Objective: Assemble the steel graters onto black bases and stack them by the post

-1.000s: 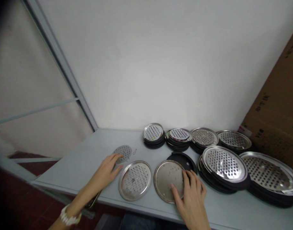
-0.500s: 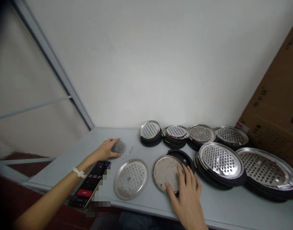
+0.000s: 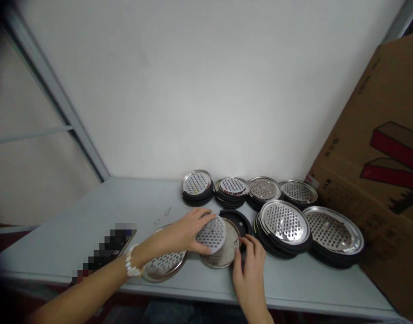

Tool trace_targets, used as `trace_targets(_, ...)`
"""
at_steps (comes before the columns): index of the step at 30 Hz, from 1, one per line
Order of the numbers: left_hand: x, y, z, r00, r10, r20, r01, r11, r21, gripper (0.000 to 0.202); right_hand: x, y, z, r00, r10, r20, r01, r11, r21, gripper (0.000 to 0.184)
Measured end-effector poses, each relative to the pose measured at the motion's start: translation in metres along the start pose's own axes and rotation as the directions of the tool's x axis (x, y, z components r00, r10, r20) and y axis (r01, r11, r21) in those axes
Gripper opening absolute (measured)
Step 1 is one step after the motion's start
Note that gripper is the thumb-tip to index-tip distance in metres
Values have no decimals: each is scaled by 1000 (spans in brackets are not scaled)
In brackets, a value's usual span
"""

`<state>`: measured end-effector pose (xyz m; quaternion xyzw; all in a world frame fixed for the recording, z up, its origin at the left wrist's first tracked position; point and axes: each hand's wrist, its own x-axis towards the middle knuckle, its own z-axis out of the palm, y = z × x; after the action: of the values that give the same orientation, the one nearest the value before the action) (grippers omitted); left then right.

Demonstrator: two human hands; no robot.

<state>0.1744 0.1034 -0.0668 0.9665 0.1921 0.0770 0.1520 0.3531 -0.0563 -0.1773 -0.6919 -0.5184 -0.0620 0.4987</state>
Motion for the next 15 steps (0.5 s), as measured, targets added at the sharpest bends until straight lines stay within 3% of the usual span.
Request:
trace_targets(5,22,3,32,997,22,75,-23,1000,18,86,3,5,-1,997,59,-45,-55,994,93,20)
trace_targets(11,12,-3,36,999,9,43,-9,1000,-4,82,4,3,-2,997,79,-25,-76,992,103,18)
trace_targets(15,19,2,39,997,62,55,-58,996,-69,70,4,2,-3,999,46,-2,-46,996,73,16)
